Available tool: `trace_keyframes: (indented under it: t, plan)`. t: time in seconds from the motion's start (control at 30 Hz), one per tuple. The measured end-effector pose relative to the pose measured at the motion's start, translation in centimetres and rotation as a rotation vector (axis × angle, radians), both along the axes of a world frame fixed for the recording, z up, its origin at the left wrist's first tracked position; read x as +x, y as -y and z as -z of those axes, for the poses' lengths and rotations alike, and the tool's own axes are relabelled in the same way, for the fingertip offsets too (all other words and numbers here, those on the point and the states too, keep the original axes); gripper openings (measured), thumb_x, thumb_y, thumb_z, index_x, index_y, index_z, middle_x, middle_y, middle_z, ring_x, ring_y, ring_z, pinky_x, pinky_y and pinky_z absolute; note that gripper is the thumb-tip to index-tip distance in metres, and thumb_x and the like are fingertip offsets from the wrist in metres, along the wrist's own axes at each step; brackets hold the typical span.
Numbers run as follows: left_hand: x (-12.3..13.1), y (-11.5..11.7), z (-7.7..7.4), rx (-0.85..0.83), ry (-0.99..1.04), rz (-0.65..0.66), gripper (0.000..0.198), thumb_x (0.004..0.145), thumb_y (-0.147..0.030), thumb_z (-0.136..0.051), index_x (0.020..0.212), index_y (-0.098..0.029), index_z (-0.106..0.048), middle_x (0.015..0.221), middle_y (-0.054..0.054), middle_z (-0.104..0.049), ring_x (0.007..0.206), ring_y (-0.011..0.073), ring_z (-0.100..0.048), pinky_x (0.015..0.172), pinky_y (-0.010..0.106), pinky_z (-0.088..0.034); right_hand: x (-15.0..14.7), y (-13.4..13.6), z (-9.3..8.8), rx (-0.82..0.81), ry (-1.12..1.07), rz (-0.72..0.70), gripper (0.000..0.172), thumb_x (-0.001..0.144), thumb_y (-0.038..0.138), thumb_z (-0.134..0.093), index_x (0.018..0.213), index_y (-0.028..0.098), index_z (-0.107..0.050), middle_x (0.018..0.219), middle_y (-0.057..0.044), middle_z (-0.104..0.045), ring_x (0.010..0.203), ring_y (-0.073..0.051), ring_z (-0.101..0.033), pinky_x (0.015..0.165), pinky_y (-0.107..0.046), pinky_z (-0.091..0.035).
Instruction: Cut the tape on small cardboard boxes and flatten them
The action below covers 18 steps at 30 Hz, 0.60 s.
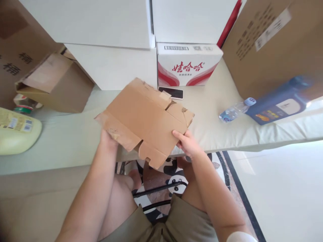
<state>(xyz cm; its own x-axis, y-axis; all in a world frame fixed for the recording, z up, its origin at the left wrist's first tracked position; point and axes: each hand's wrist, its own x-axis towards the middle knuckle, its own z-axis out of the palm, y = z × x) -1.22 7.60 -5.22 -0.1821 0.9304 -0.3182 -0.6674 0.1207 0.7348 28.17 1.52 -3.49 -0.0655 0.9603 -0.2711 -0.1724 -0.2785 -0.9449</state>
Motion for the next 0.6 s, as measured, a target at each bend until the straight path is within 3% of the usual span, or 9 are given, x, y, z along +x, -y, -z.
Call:
trace_keyframes:
  t: [0.07, 0.17, 0.23, 0.3, 0.37, 0.5, 0.6]
  plan:
    - [0.5, 0.2, -0.8, -0.024, 0.067, -0.03, 0.02, 0.083, -0.039, -0.058, 0.081, -0.021, -0.067, 0.081, 0.005, -0.074, 0.073, 0.0188, -0.069, 0.06, 0.03, -0.056, 1.2, 0.8, -1.6, -0.022, -0.053, 0.081, 0.047, 0.06, 0.054, -0.087, 0.073, 0.02, -0.057, 0.046, 0.009, -0.045, 0.033, -0.003, -0.024, 0.029, -0.019, -0.018]
    - [0.7, 0.9, -1.5, -0.103, 0.092, 0.004, 0.022, 0.081, -0.037, -0.053, 0.073, -0.018, -0.063, 0.066, 0.004, -0.065, 0.053, 0.0137, -0.06, 0.045, 0.024, -0.045, 4.9, 2.0, -5.3, 0.034, -0.031, 0.289, 0.044, 0.057, 0.045, -0.09, 0.07, 0.02, -0.056, 0.042, 0.011, -0.041, 0.031, -0.001, -0.023, 0.028, -0.016, -0.016]
    - [0.6, 1.3, -1.8, -0.136, 0.1, 0.06, 0.021, 0.08, -0.032, -0.053, 0.065, -0.018, -0.057, 0.053, 0.0, -0.051, 0.041, 0.0093, -0.047, 0.039, 0.02, -0.035, 8.0, 2.6, -8.5, 0.111, 0.032, 0.522, 0.039, 0.055, 0.036, -0.09, 0.073, 0.022, -0.058, 0.046, 0.011, -0.048, 0.031, -0.001, -0.029, 0.028, -0.015, -0.018]
    - [0.5, 1.5, -2.1, -0.127, 0.12, 0.095, 0.021, 0.078, -0.026, -0.052, 0.059, -0.018, -0.05, 0.048, -0.004, -0.038, 0.037, 0.0068, -0.037, 0.036, 0.018, -0.027, 10.9, 2.8, -11.6, 0.169, 0.152, 0.776, 0.024, 0.065, 0.021, -0.082, 0.075, 0.024, -0.061, 0.058, 0.007, -0.058, 0.038, -0.003, -0.042, 0.03, -0.016, -0.022]
    - [0.4, 1.5, -2.3, -0.118, 0.14, 0.11, 0.023, 0.077, -0.024, -0.051, 0.056, -0.019, -0.045, 0.046, -0.006, -0.031, 0.035, 0.0062, -0.031, 0.035, 0.017, -0.024, 13.4, 2.4, -14.1, 0.185, 0.312, 0.97, 0.019, 0.074, 0.011, -0.071, 0.072, 0.026, -0.059, 0.064, 0.004, -0.061, 0.042, -0.003, -0.045, 0.032, -0.019, -0.026]
    - [0.3, 1.5, -2.4, -0.101, 0.134, 0.112, 0.026, 0.077, -0.023, -0.051, 0.054, -0.019, -0.039, 0.045, -0.007, -0.027, 0.034, 0.0058, -0.025, 0.035, 0.018, -0.021, 17.2, -0.5, -16.8, 0.251, 0.57, 1.062, 0.016, 0.083, 0.013, -0.064, 0.074, 0.023, -0.057, 0.063, 0.004, -0.054, 0.043, -0.007, -0.043, 0.036, -0.023, -0.032]
    - [0.2, 1.5, -2.3, -0.094, 0.129, 0.114, 0.029, 0.077, -0.023, -0.05, 0.052, -0.02, -0.036, 0.045, -0.007, -0.024, 0.034, 0.0057, -0.023, 0.034, 0.019, -0.02, 19.3, -4.3, -17.4, 0.207, 0.693, 0.938, 0.017, 0.088, 0.017, -0.064, 0.077, 0.023, -0.053, 0.071, 0.002, -0.053, 0.055, -0.008, -0.051, 0.051, -0.024, -0.047]
